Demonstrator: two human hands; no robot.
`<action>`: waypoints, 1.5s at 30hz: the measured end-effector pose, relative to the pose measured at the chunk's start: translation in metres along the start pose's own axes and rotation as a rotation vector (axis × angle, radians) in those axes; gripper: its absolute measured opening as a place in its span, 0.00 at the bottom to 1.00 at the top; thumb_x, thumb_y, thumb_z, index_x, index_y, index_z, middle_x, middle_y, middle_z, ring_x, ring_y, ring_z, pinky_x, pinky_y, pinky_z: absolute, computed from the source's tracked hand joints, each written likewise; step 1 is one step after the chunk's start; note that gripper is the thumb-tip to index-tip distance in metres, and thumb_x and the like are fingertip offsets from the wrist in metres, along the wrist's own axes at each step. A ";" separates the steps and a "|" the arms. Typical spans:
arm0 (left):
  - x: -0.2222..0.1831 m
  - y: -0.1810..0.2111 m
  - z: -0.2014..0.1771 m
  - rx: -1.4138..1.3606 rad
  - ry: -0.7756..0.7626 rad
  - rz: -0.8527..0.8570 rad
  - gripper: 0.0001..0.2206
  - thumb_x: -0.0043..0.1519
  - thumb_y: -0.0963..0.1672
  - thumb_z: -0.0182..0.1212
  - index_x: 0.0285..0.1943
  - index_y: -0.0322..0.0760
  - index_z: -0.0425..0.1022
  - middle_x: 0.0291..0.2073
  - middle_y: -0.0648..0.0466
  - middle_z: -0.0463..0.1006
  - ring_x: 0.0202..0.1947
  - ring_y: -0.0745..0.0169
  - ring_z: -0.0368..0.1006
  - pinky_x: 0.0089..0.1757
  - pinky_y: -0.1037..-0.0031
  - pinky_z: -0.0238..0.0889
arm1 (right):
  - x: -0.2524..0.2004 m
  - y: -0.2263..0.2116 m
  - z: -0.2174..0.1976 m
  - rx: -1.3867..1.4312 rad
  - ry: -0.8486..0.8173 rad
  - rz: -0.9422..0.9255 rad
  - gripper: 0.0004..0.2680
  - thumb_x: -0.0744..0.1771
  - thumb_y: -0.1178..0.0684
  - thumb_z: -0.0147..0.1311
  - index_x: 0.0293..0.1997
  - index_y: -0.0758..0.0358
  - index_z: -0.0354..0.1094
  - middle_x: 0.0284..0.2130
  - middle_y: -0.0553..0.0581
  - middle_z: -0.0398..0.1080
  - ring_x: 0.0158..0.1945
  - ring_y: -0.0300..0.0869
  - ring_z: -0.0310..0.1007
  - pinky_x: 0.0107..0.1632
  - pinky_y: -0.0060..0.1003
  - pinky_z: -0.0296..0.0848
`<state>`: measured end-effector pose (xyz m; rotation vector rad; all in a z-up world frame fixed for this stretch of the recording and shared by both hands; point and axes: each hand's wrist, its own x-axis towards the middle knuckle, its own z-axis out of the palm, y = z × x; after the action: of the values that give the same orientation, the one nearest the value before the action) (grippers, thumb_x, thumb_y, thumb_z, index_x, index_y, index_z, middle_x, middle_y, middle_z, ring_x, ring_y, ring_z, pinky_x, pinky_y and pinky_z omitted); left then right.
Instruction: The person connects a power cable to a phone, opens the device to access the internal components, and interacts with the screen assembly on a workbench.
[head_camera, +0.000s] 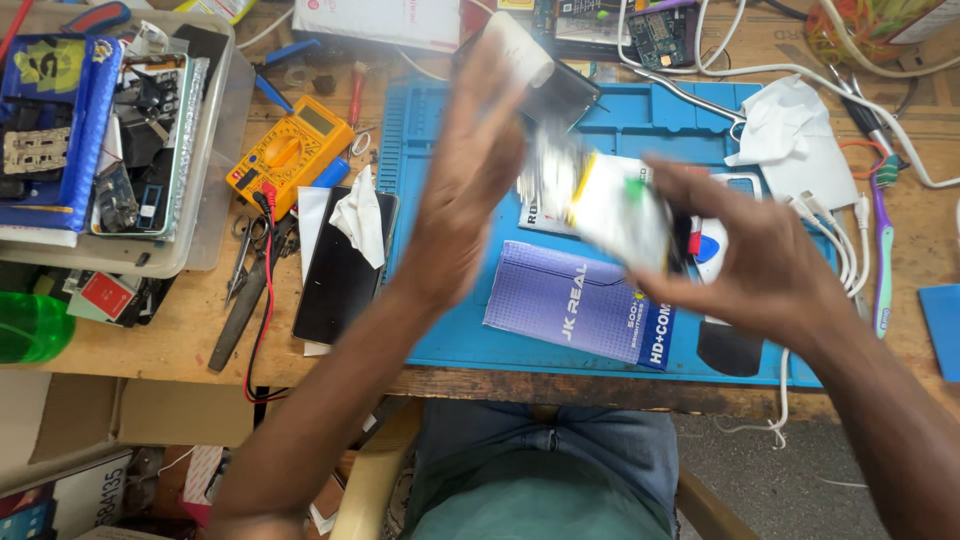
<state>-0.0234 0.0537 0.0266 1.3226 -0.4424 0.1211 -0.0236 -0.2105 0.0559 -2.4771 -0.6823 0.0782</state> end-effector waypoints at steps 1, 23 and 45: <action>-0.008 0.013 -0.011 0.137 -0.017 0.015 0.36 0.73 0.54 0.58 0.83 0.43 0.42 0.80 0.48 0.45 0.81 0.49 0.45 0.77 0.53 0.43 | -0.012 -0.004 0.001 -0.053 -0.085 0.104 0.37 0.55 0.44 0.73 0.71 0.55 0.59 0.51 0.63 0.75 0.50 0.48 0.80 0.56 0.42 0.77; -0.048 0.011 -0.035 1.091 -0.334 0.034 0.35 0.58 0.49 0.68 0.74 0.35 0.59 0.70 0.41 0.64 0.71 0.42 0.58 0.66 0.54 0.54 | 0.012 0.034 0.016 -0.477 0.063 -0.134 0.24 0.64 0.40 0.66 0.64 0.55 0.65 0.61 0.59 0.70 0.62 0.49 0.70 0.63 0.49 0.69; 0.033 -0.029 0.030 -0.512 -0.143 -0.007 0.42 0.62 0.51 0.72 0.79 0.30 0.48 0.67 0.37 0.64 0.68 0.48 0.64 0.69 0.54 0.58 | 0.044 0.040 0.033 1.290 -0.087 0.080 0.07 0.71 0.57 0.55 0.51 0.70 0.70 0.41 0.57 0.76 0.42 0.37 0.76 0.51 0.37 0.78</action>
<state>0.0093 0.0123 0.0183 0.8309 -0.5470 -0.0904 0.0259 -0.2010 0.0106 -1.2509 -0.3524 0.4862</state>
